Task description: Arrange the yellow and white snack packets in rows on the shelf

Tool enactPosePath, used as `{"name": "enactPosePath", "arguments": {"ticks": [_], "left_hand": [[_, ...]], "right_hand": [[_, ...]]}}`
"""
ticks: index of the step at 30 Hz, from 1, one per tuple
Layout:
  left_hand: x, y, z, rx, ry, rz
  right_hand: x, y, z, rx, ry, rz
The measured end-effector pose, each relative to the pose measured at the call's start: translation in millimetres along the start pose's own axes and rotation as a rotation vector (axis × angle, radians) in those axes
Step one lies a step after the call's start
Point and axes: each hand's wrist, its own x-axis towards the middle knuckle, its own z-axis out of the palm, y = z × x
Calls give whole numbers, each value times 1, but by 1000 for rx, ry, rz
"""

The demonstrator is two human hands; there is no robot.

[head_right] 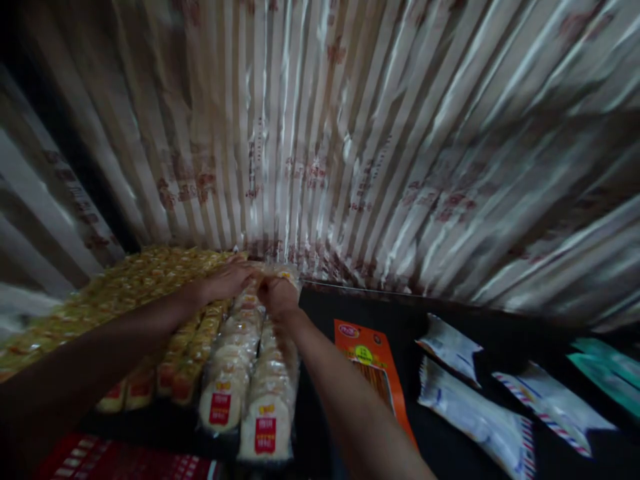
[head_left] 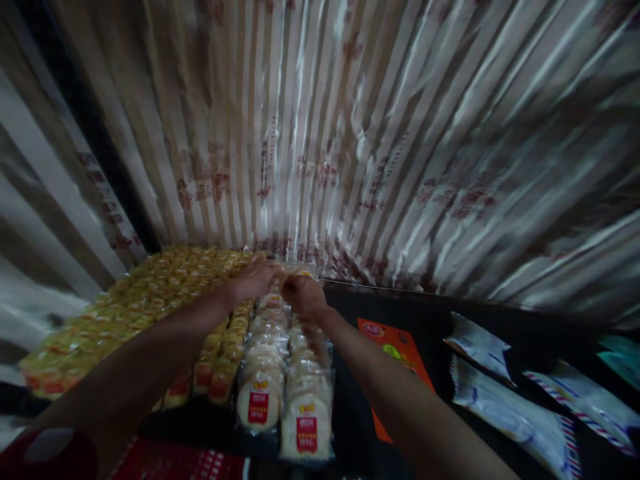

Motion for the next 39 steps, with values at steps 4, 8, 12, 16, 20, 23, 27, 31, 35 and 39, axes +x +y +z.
{"name": "enactPosePath", "arguments": {"ticks": [4, 8, 12, 16, 20, 23, 27, 31, 35, 39], "left_hand": [[-7, 4, -5, 55, -30, 58], [-7, 12, -4, 65, -65, 42], [-3, 14, -2, 50, -68, 40], [-4, 11, -1, 91, -71, 8], [-10, 10, 2, 116, -44, 2], [-16, 10, -1, 104, -6, 4], [-22, 12, -7, 104, -76, 48], [-20, 16, -6, 137, -103, 32], [-17, 18, -2, 128, -82, 24], [-19, 20, -1, 167, -83, 15]], "right_hand": [[-4, -7, -2, -38, 12, 42], [-7, -4, 0, -2, 65, -2], [-11, 5, -1, -4, 66, -132], [-14, 6, -4, -3, -80, -208], [-15, 0, -3, -70, -100, -174], [-14, -3, 0, -118, -42, -126], [-13, -6, 2, -112, -9, -81], [-18, -7, 1, -114, 66, -91], [-26, -2, -2, -107, 103, -161], [-32, 5, -2, -133, -33, -254]]}}
